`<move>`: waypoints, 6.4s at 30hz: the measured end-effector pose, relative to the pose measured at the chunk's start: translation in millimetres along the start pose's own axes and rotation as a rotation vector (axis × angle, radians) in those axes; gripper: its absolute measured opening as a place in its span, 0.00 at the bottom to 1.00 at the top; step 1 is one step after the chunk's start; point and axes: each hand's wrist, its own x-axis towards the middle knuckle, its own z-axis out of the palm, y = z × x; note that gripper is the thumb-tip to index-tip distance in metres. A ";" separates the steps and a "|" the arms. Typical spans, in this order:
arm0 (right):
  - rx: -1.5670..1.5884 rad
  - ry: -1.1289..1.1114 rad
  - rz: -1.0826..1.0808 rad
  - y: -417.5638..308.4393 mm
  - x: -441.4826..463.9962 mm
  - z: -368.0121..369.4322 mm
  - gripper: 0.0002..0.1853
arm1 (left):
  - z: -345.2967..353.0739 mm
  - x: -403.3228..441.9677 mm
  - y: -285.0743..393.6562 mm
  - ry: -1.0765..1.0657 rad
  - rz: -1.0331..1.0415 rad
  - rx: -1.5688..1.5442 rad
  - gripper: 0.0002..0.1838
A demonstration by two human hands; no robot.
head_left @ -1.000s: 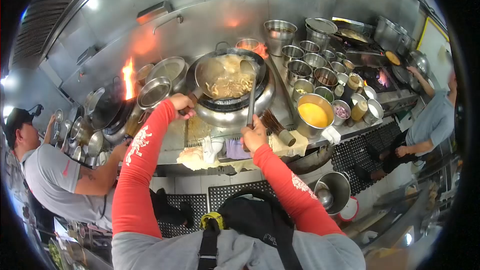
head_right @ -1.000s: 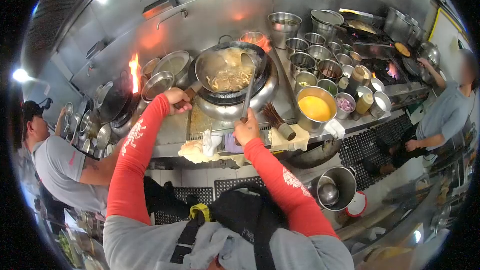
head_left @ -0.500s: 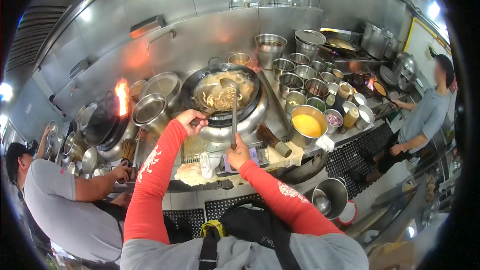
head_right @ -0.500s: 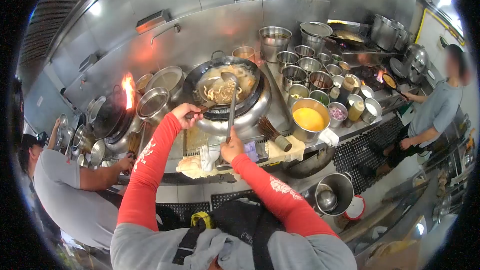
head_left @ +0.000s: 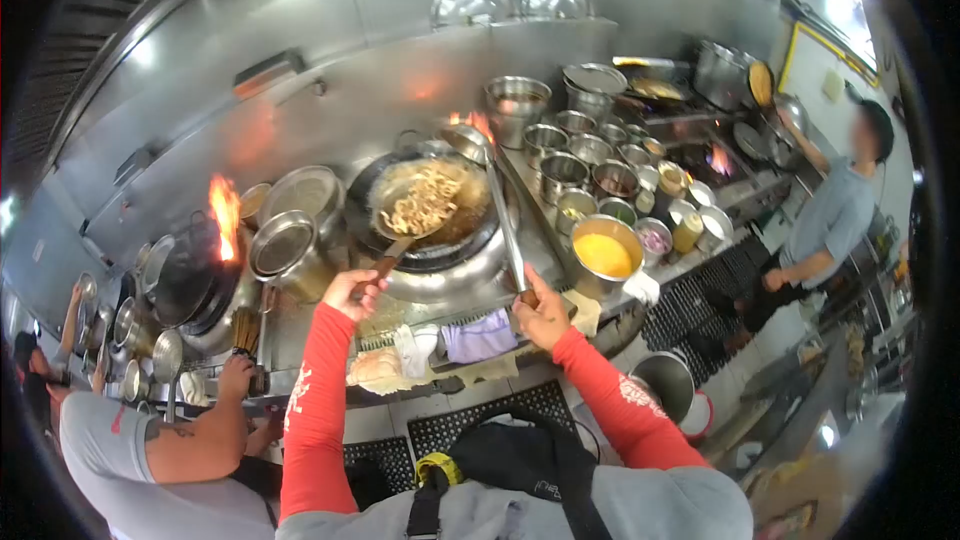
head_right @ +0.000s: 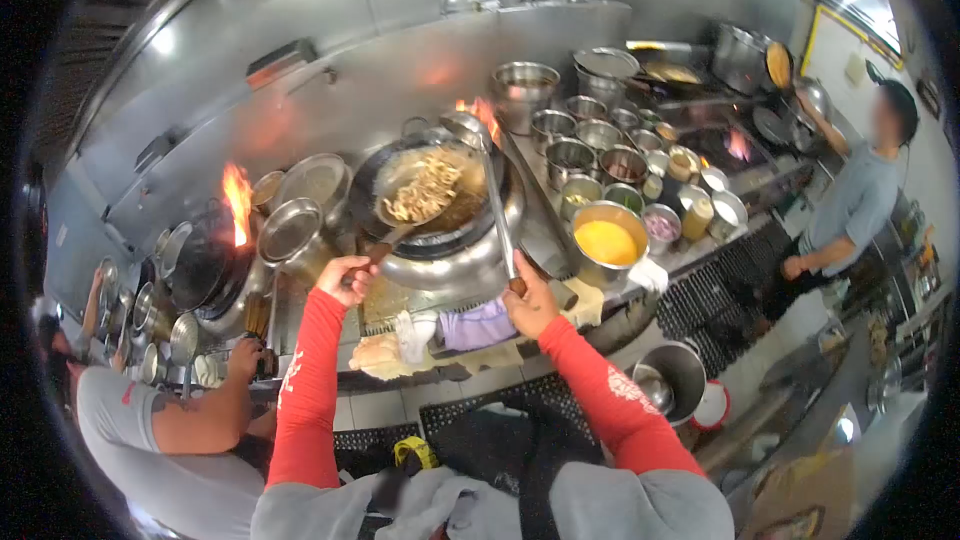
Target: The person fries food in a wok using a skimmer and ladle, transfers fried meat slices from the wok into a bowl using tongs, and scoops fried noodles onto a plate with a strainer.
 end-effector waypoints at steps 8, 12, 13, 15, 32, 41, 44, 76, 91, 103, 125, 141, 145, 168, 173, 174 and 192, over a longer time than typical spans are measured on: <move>-0.016 0.060 0.208 1.8 -91.9 -94.4 0.37 | 39.0 -64.8 -15.6 -0.008 0.107 -0.066 0.11; -0.163 0.009 0.338 -3.4 -104.9 -136.3 0.36 | 44.4 -44.4 -20.8 0.099 0.207 0.063 0.11; -0.186 -0.009 0.357 3.9 -107.8 -146.9 0.36 | 49.1 -40.3 -20.0 0.119 0.211 0.047 0.11; -0.235 -0.061 0.385 19.9 -110.0 -168.0 0.35 | 42.7 -27.9 -25.6 0.129 0.188 0.013 0.13; 0.426 -0.470 0.407 -24.8 38.7 -20.9 0.20 | 176.0 24.7 -92.8 0.282 0.314 -0.142 0.04; 0.524 -0.723 0.689 -59.4 71.3 70.0 0.21 | 188.7 -53.9 -131.1 0.243 0.378 -0.008 0.09; 0.689 -0.769 0.634 -42.2 97.0 60.7 0.17 | 155.6 -136.9 -177.4 0.293 0.555 0.063 0.13; 0.485 -0.268 0.119 -64.9 207.8 208.1 0.06 | -259.9 -934.3 -594.3 2.734 0.511 -0.495 0.14; 0.761 -0.407 0.321 -35.9 236.0 137.4 0.03 | -87.2 -802.9 -529.2 2.509 1.476 -0.722 0.15; 0.688 -0.549 0.775 -89.0 166.2 75.6 0.16 | 67.2 -592.2 -590.7 1.527 1.147 -0.457 0.17; 0.179 -0.848 0.814 -120.2 87.8 85.3 0.14 | -73.9 -53.4 -58.9 1.152 0.782 0.377 0.09; -0.329 -0.723 0.486 -77.6 32.9 158.2 0.06 | -135.3 -10.1 -129.0 0.985 0.906 -0.251 0.07; -0.320 -0.678 0.430 -88.7 30.2 141.2 0.06 | -152.1 -13.9 -146.2 0.907 0.942 -0.371 0.09; 0.263 -0.805 0.789 -37.2 16.2 117.5 0.12 | -104.5 -146.7 -300.6 1.268 0.987 -0.470 0.08; 0.404 -0.908 0.921 27.6 1.4 153.0 0.13 | -17.2 -268.4 -402.4 1.517 1.043 -0.556 0.08; 0.448 -0.919 0.954 40.1 -1.4 161.4 0.13 | -6.6 -293.1 -433.4 1.527 1.086 -0.562 0.07; 0.000 -0.809 0.950 120.0 -50.8 257.0 0.18 | 132.6 -619.4 -702.6 2.571 1.935 -1.023 0.04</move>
